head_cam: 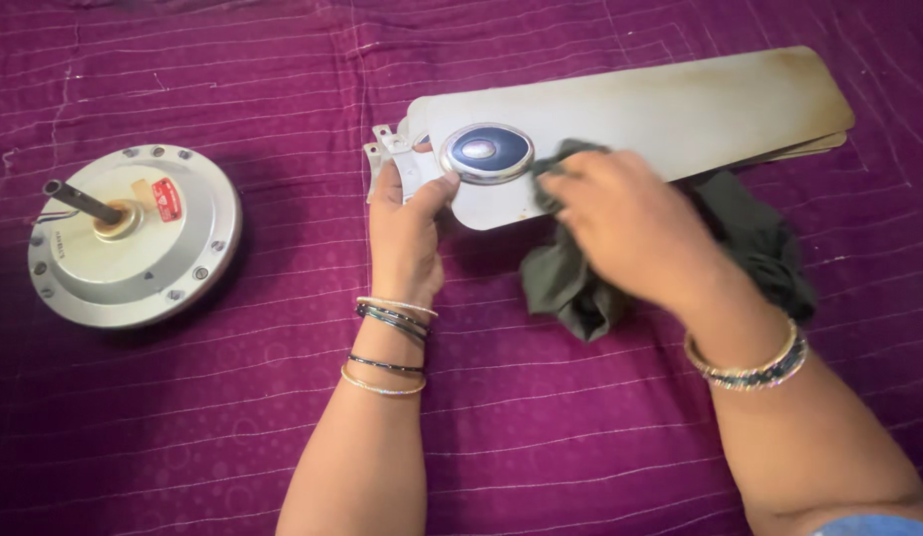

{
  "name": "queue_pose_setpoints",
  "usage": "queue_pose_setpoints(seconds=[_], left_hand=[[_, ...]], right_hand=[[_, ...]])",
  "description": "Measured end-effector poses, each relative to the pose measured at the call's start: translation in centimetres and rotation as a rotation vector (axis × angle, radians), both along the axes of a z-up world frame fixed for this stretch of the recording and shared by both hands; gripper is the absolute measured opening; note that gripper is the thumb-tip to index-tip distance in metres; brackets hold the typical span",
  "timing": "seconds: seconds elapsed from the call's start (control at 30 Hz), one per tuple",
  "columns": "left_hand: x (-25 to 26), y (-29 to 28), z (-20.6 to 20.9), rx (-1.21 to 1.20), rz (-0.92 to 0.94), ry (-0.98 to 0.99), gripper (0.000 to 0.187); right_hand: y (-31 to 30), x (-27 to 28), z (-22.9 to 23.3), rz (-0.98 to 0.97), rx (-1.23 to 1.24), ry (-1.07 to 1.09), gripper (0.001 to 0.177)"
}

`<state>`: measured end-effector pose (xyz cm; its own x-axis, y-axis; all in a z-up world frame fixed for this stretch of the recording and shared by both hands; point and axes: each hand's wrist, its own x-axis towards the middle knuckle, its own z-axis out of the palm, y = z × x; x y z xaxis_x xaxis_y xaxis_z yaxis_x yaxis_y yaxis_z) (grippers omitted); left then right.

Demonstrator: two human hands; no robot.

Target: The person wipes a white ceiling fan blade with a dark cloth, cleaning both sides of the blade. The person flips the blade over to clean the reverse side and continues wiping the surface. A fan motor housing and a circuit board are visible on the purple striped surface nearby.

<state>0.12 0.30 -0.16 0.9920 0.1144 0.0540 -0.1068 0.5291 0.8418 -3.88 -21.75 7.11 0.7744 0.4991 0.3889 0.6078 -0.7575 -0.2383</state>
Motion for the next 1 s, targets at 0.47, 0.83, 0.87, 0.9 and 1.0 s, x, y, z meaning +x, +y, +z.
queue_pose_setpoints(seconds=[0.47,0.83,0.87,0.9,1.0], left_hand=[[0.3,1.0,0.8,-0.068,-0.027,0.057,0.050],[-0.2,0.5,0.4,-0.146,-0.104,-0.161,0.075],[-0.2,0.4,0.3,-0.153,-0.122,-0.202,0.079],[-0.2,0.3,0.2,-0.108,-0.150,-0.229,0.084],[-0.2,-1.0,-0.1,0.044,-0.232,-0.269,0.097]], right_hand=[[-5.8,1.7,-2.0,-0.251,-0.186,-0.045,0.046],[-3.6,2.8,-5.0,-0.592,-0.301,-0.454,0.047],[-3.8,2.8,-4.5,-0.574,-0.277,-0.483,0.041],[-3.8,2.6,-4.2,-0.554,-0.243,-0.504,0.036],[-2.6,2.6,-3.2,-0.483,-0.167,-0.559,0.027]])
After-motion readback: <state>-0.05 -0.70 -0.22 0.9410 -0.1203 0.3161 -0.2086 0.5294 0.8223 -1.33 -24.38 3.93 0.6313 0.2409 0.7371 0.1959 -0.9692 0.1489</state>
